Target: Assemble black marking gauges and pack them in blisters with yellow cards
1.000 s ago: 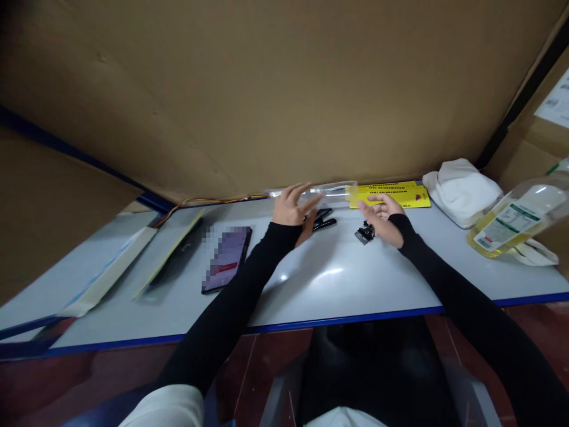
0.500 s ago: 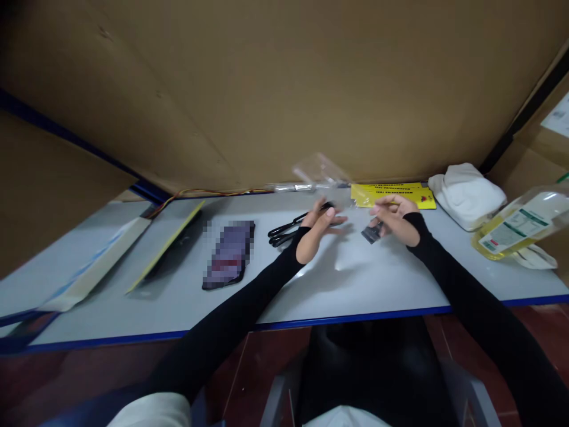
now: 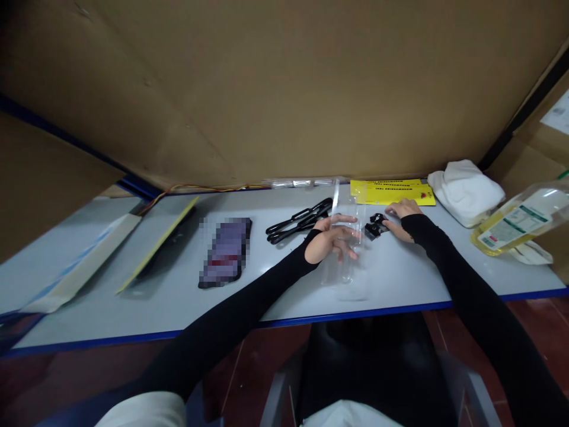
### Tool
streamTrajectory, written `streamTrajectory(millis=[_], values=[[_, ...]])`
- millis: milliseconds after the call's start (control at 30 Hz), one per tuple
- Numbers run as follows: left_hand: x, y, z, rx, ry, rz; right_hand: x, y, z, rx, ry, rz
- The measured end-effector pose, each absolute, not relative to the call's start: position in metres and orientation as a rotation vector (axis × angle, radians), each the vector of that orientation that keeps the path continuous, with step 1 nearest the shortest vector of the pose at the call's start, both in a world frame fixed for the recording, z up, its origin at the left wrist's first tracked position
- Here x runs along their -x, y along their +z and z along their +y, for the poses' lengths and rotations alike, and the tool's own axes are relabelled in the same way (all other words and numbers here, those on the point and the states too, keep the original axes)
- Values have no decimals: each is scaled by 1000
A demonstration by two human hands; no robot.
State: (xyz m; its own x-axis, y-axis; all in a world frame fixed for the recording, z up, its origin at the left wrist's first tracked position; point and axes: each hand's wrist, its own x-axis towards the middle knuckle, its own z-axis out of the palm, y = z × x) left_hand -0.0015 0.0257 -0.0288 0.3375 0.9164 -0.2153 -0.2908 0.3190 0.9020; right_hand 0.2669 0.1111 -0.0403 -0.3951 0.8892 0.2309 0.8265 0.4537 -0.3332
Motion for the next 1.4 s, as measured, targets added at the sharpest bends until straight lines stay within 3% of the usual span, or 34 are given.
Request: streamTrajectory(millis=[467,1133,1400], values=[[-6,-28,19,-904,809,859,-265,-39,108,1375,479,-2417],[7,-30,24,-913,757,851,-257,-46,113,1337,717,-2022],[11,-42,31,-923,807,874,-245,-24,104,1220,923,-1668]])
